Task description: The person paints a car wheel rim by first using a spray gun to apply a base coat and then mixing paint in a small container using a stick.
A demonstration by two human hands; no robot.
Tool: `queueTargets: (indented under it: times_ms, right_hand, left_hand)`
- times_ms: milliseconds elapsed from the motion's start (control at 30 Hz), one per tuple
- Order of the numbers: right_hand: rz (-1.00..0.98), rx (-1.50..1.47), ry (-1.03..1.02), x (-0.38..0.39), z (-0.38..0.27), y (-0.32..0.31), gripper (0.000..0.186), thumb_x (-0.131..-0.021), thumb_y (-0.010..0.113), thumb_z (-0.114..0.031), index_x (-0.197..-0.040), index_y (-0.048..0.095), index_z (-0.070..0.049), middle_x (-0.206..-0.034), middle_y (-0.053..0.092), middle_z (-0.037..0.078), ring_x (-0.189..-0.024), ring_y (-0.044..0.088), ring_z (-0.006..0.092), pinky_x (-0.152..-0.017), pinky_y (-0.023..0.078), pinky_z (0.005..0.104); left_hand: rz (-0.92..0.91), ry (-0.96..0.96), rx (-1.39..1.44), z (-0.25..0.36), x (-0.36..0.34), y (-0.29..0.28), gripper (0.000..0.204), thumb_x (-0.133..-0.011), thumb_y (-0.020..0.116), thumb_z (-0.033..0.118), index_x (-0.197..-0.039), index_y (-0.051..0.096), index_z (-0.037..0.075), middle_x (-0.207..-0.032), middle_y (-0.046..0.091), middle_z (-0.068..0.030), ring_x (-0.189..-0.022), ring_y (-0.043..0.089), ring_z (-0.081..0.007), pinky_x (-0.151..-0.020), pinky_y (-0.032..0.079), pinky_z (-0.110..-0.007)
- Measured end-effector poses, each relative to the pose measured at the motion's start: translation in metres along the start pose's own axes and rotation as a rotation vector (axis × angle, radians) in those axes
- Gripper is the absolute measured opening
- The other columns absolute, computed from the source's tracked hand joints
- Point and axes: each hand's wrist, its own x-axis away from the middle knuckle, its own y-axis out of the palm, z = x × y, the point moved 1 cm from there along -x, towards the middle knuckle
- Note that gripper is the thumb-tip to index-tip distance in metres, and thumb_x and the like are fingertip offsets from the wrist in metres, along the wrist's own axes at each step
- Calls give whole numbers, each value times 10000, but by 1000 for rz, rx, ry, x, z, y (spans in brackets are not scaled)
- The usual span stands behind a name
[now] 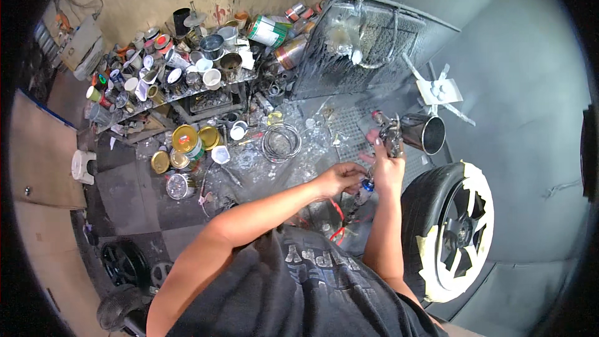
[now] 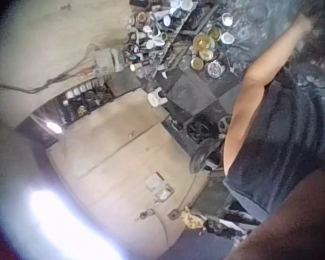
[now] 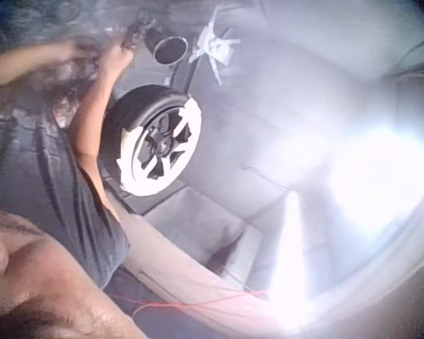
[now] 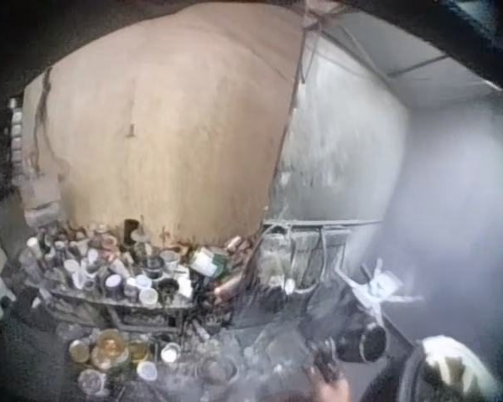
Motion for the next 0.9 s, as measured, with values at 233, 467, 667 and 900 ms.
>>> queueTargets:
  times_ms: [233, 467, 667, 900]
  right_hand:
    - [66, 209, -79, -31, -2, 24, 173, -977, 624, -106, -1117, 612, -6, -920, 685, 82, -757, 674, 139, -485, 537, 265]
    - [113, 388, -43, -101, 31, 47, 209, -968, 653, -130, -1135, 606, -13, -854, 656, 56, -632, 611, 113, -444, 498, 260]
    - [79, 561, -50, -135, 54, 108, 199, -955, 644, -163, -1082, 644, -10, -972, 693, 79, -810, 673, 173, -548, 560, 330]
    - [146, 688, -61, -130, 101, 150, 201, -967, 623, -221, -1027, 628, -28, -796, 577, 45, -655, 540, 139, -486, 422, 288]
  left_hand:
    - [135, -148, -1025, -58, 94, -130, 441, -956, 629, 377, -1220, 621, 24, -1067, 700, -190, -985, 677, -301, -873, 520, -420]
    - [200, -525, -768, -126, 301, -288, 639, -960, 565, 561, -1348, 606, 55, -1331, 639, -159, -1260, 569, -285, -1088, 394, -387]
    - [627, -349, -577, -158, 382, -337, 693, -968, 548, 564, -1423, 440, 53, -1476, 489, -160, -1343, 461, -303, -1135, 312, -396]
    - [654, -541, -954, -133, 416, -455, 281, -833, 681, 362, -911, 764, 105, -977, 732, -183, -921, 697, -377, -819, 543, -468]
